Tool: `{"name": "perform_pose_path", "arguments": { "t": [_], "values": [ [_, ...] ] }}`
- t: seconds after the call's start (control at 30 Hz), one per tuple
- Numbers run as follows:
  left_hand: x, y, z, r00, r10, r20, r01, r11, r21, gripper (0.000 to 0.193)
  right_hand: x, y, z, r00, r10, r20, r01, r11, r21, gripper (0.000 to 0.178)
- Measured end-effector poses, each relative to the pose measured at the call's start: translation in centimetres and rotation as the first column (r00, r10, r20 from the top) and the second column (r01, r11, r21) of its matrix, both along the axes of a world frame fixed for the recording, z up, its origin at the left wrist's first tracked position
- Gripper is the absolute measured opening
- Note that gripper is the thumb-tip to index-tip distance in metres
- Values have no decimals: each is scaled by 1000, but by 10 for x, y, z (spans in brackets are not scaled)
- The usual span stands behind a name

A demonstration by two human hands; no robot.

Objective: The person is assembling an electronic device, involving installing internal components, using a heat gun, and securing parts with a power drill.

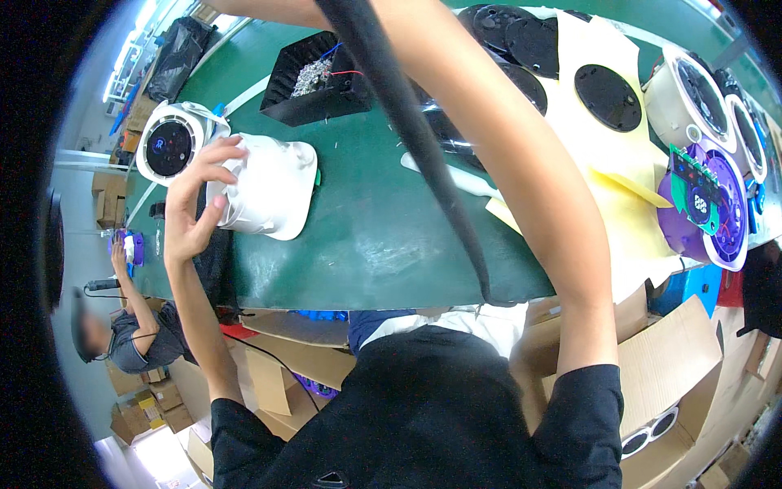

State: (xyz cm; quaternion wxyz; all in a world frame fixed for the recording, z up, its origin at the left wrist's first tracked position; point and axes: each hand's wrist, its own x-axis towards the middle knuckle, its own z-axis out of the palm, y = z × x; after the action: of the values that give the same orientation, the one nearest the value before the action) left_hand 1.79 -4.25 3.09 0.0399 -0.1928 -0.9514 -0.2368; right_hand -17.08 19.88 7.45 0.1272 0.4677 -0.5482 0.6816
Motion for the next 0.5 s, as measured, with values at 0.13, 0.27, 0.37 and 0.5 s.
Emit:
{"name": "perform_pose_path", "arguments": {
  "t": [0.13, 0.27, 0.37, 0.5],
  "values": [
    [43, -10, -37, 653, 650, -389, -512, 757, 405, 11, 0, 2, 5, 999, -30, 22, 30, 999, 32, 21],
    [99, -27, -78, 509, 858, 71, -772, 419, 479, 23, 3, 0, 9, 998, -46, 38, 42, 995, 94, 21],
    [93, 6, -88, 464, 797, 387, -885, 402, 234, 29, 5, 0, 11, 999, -48, 26, 41, 973, 226, 21],
    [71, 4, -90, 439, 774, 456, -895, 422, 144, 32, 3, -6, 4, 1000, -24, -2, 24, 995, 92, 22]
  ]
}}
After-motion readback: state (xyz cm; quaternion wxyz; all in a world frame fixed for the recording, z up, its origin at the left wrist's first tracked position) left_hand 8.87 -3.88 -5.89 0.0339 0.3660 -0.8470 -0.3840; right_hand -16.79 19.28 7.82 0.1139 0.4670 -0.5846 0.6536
